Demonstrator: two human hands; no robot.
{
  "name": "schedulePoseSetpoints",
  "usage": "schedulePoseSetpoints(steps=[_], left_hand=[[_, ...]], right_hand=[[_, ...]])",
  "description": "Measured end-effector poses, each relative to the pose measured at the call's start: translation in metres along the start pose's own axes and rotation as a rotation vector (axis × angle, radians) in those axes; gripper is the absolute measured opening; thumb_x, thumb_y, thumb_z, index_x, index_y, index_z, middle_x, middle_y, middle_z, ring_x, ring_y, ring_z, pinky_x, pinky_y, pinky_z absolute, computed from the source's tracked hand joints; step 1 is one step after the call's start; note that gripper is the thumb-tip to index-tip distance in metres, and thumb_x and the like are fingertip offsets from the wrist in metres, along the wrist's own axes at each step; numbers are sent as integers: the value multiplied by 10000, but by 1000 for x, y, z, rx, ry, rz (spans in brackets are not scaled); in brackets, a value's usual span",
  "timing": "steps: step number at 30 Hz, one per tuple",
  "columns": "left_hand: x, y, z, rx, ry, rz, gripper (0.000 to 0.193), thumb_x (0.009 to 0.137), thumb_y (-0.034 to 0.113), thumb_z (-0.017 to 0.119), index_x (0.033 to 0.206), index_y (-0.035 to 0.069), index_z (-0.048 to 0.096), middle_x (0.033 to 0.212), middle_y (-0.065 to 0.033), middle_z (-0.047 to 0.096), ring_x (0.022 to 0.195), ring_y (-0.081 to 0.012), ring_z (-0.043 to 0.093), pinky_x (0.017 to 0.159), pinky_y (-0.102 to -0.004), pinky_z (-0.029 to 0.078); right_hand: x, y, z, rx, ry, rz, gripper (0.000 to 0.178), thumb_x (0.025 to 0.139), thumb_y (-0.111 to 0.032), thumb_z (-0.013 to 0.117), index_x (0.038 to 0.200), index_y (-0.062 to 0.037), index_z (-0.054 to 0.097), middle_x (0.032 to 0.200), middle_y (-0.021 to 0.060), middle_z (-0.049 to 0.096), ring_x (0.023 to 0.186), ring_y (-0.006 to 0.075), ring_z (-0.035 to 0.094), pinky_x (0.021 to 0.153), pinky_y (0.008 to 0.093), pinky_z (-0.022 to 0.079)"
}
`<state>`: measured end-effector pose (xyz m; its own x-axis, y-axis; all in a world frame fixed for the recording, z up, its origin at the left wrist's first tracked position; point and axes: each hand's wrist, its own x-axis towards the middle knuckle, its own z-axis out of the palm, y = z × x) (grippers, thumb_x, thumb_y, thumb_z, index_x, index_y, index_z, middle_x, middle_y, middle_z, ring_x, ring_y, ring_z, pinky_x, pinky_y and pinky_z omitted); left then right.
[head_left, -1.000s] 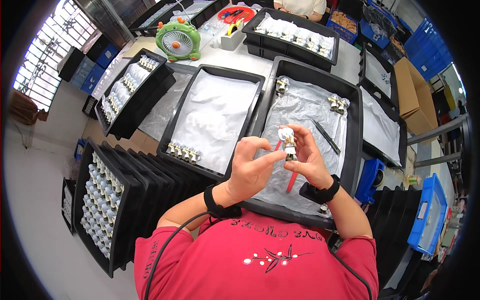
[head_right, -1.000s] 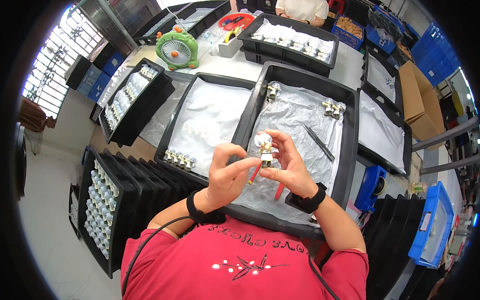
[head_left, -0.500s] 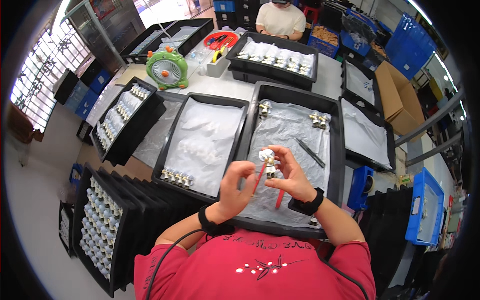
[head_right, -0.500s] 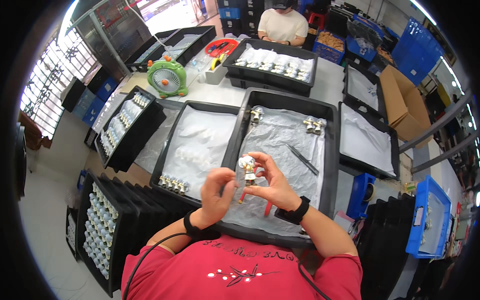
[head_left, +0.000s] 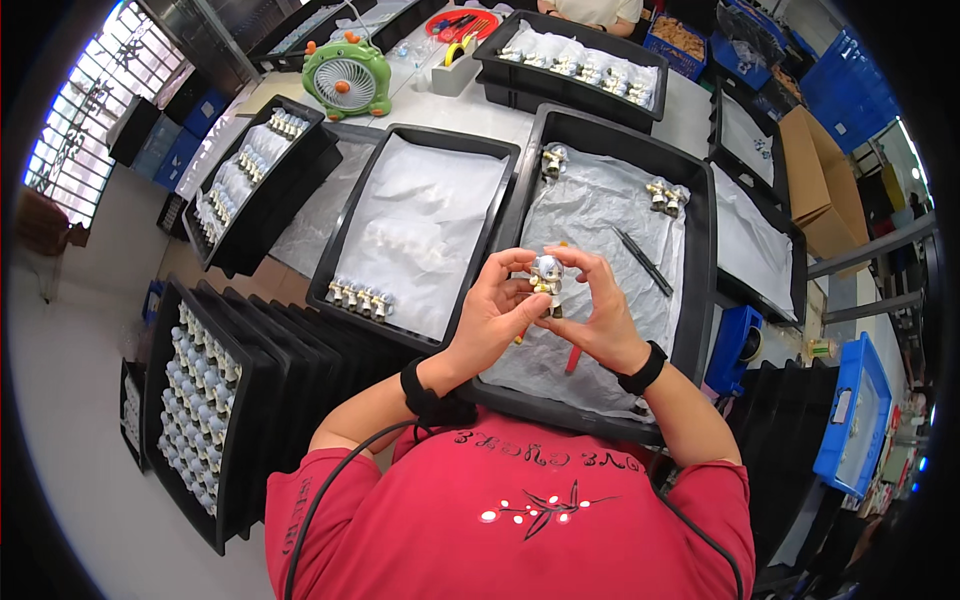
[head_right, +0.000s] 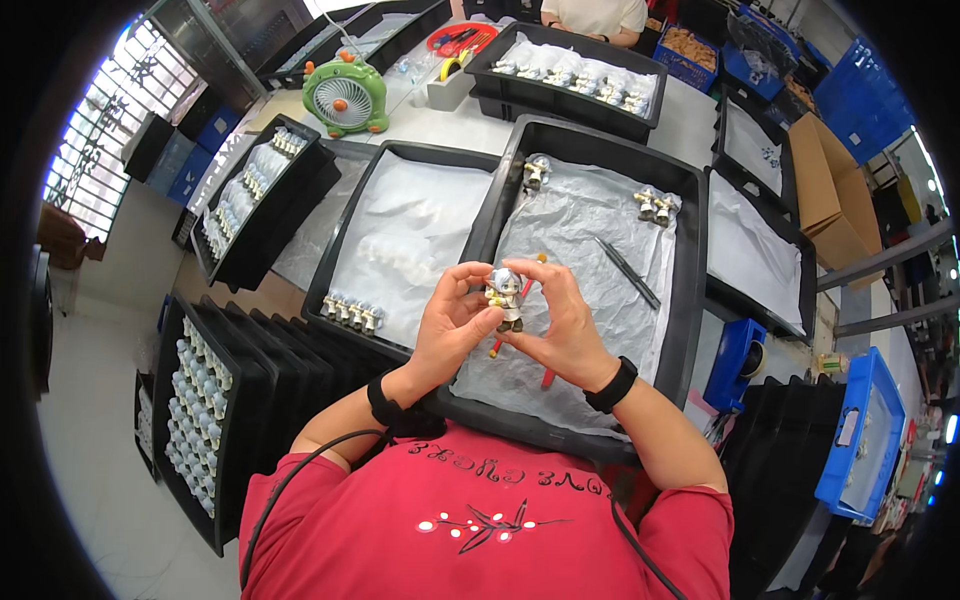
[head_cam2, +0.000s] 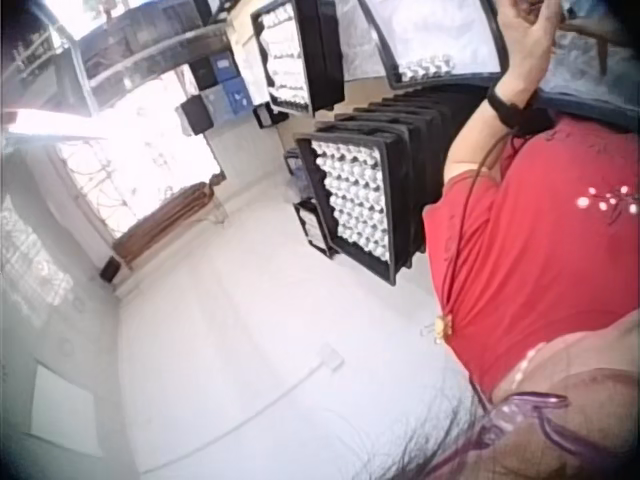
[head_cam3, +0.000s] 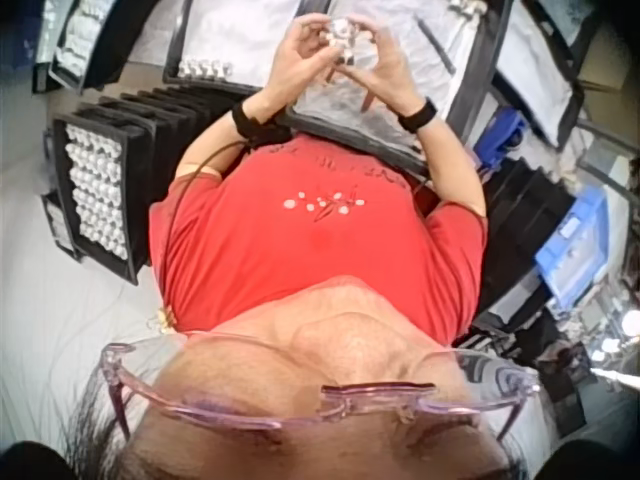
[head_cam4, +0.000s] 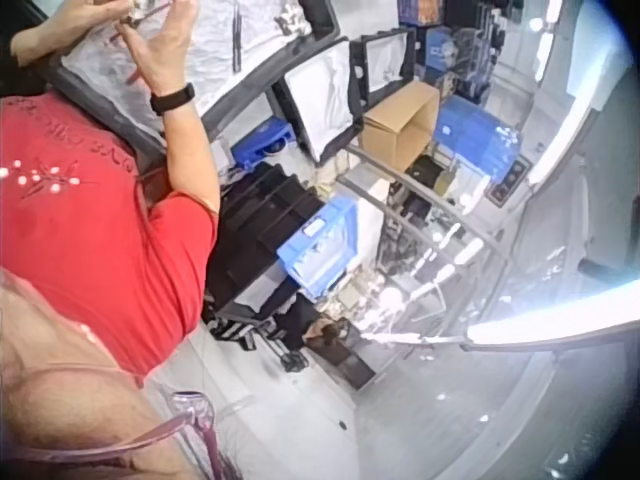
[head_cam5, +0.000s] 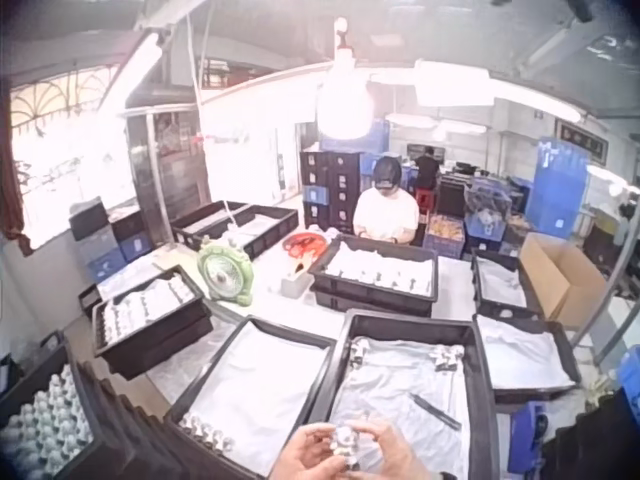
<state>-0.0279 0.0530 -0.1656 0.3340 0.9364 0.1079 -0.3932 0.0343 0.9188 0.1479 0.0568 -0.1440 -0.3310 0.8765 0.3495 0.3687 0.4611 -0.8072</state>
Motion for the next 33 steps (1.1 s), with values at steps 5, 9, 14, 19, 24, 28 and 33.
schedulePoseSetpoints(steps=[5, 9, 14, 19, 24, 28, 33], left_hand=[[1, 5, -5, -148, -16, -97, 384, 902, 95, 552, 1235, 23, 374, 1156, -84, 505, 1026, -141, 550, 843, -266, 472], [0, 5, -8, -339, -51, -244, 365, 940, 167, 503, 1261, 17, 413, 1143, -93, 550, 1018, -151, 567, 859, -287, 476], [4, 2, -13, -349, -148, -286, 405, 948, 203, 490, 1297, 18, 405, 1175, -110, 547, 1033, -186, 576, 861, -303, 482], [8, 4, -18, -500, -248, -373, 443, 963, 261, 443, 1326, 16, 374, 1233, -140, 521, 1043, -246, 583, 867, -336, 487], [11, 7, -15, -561, -297, -403, 480, 964, 301, 420, 1352, 28, 346, 1266, -155, 495, 1068, -261, 573, 856, -368, 495], [11, 9, -15, -521, -280, -425, 572, 924, 378, 493, 1322, -9, 354, 1269, -167, 479, 1052, -251, 573, 894, -363, 476], [10, 5, -15, -505, -250, -378, 511, 923, 313, 523, 1304, 4, 377, 1249, -162, 493, 1047, -246, 576, 875, -347, 487]], right_hand=[[-1, -5, 0, 15, 4, -46, 715, 584, -77, 794, 1217, -96, 460, 1177, 82, 510, 1089, 280, 473, 930, 377, 393], [-2, -2, 4, 16, 33, -100, 744, 572, -73, 795, 1228, -99, 445, 1165, 86, 510, 1067, 283, 477, 919, 380, 399], [-2, -4, 6, -6, 12, -168, 778, 560, -52, 800, 1243, -91, 429, 1171, 95, 502, 1065, 269, 478, 896, 373, 413], [0, -8, 3, 4, 2, -138, 824, 543, -76, 827, 1259, -92, 421, 1152, 93, 502, 1071, 268, 482, 903, 362, 421], [0, -6, 3, 76, -4, -120, 866, 542, -130, 856, 1278, -92, 401, 1168, 88, 487, 1079, 247, 487, 868, 347, 464], [0, -3, 3, 47, -29, -128, 883, 540, -159, 863, 1278, -94, 382, 1216, 91, 507, 1132, 251, 465, 919, 370, 405], [-1, -2, 4, 82, -37, -95, 871, 547, -161, 861, 1274, -92, 385, 1231, 78, 506, 1145, 253, 460, 919, 355, 406]])
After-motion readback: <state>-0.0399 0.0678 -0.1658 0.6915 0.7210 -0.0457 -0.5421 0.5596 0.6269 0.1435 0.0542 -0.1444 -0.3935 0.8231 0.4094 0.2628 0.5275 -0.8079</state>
